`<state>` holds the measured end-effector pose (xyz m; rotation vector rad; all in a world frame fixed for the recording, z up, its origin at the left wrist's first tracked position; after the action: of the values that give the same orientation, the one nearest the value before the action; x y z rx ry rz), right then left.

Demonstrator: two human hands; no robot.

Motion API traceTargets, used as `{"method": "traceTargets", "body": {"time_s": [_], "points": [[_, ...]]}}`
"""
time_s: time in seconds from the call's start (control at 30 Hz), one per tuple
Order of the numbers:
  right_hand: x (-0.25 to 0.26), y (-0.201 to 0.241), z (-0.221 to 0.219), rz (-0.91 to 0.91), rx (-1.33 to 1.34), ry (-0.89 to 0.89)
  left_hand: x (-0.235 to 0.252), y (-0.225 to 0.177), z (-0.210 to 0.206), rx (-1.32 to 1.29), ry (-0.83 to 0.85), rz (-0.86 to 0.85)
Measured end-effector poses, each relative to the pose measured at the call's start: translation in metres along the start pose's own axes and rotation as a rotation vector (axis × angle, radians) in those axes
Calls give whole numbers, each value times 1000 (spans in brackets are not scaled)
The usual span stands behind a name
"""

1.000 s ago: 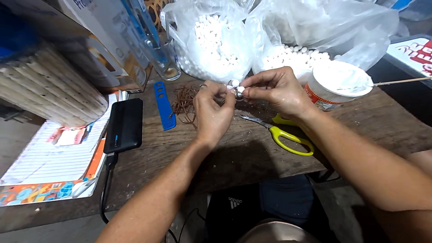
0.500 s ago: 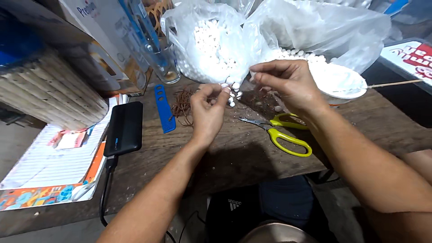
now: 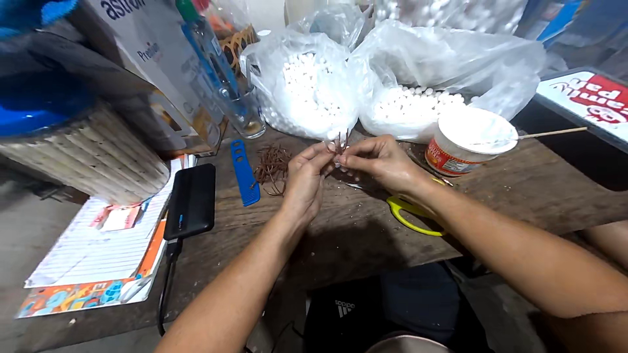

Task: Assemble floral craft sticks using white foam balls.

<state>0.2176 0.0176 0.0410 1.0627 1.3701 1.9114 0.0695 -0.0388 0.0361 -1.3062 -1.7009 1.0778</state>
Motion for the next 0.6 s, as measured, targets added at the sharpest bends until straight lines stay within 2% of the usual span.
{"method": "traceTargets", "body": {"time_s": [0.1, 0.17, 0.3, 0.6], "points": [[0, -1, 2, 33, -46, -68, -5, -3, -4, 42, -63, -91], [-2, 1, 1, 88, -109, -100, -7, -3, -5, 89, -39, -196], [-4, 1, -1, 205, -249, -143, -8, 0, -3, 130, 18, -291], [-7, 1, -6, 307, -366, -116, -5, 7, -4, 211, 11, -372]]}}
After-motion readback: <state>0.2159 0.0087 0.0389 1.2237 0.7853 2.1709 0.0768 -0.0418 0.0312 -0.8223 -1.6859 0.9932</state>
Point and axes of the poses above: each hand's wrist, its own x-axis towards the middle knuckle, its own z-axis out of the back of the hand, y = z × x, the point moved 1 cm from there along x, towards the middle knuckle, and after that the axes turned 2 degrees about -x, right-handed, at the moved point
